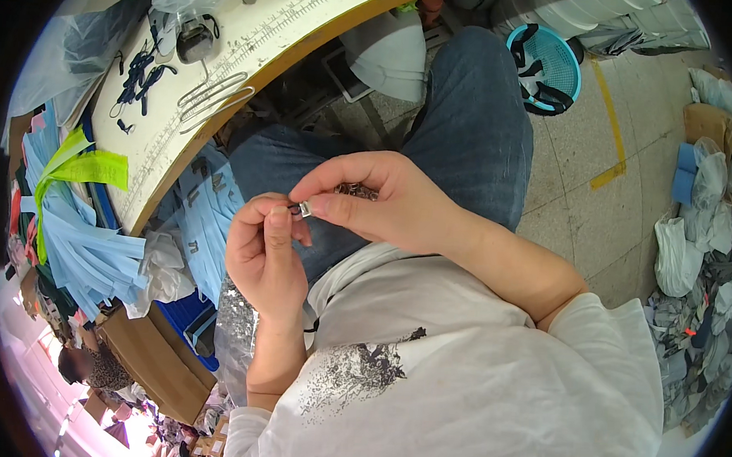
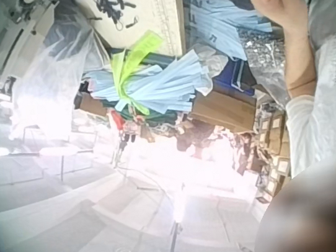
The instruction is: Assembling small metal hardware onto thin black straps.
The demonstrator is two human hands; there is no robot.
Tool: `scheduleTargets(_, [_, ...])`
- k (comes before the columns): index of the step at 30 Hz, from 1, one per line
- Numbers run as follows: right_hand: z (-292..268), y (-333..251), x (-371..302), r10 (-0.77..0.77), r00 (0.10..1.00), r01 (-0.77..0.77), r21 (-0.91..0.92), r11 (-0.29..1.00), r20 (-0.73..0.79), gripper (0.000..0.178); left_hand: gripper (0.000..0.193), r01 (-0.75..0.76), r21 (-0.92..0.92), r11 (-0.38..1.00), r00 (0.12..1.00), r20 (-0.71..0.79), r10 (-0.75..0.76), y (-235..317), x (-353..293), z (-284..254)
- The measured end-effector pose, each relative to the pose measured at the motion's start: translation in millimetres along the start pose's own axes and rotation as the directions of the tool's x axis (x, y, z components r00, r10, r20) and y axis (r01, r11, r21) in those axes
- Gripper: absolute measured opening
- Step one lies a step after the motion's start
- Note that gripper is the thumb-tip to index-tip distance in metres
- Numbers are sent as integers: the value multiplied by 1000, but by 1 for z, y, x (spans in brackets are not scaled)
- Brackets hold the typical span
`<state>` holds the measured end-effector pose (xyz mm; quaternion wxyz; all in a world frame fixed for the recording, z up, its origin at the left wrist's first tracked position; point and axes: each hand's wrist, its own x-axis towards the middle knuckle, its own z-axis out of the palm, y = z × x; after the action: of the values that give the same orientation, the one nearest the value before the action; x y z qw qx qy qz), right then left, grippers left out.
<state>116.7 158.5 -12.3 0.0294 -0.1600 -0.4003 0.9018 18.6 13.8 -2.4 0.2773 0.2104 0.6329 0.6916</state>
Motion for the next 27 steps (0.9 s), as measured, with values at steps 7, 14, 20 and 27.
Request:
scheduleTargets(7, [1,1,0,-106,994,103,-124,987,-23,17,8,-102,265,959,995,19,100,-3,-2,-1])
scheduleTargets(14, [1,6,-1,-132,991,122,-189,974,-38,19,5,-306,449,839,951,106,290,-12,2,-4])
scheduleTargets(20, [3,9,1,-276,959,236,-362,902,-63,21,5,-250,430,868,961,1,276,-8,0,4])
scheduleTargets(27, [-1,12,0,-291,954,242,-392,887,-70,18,4,-196,408,892,976,-9,219,-11,0,2])
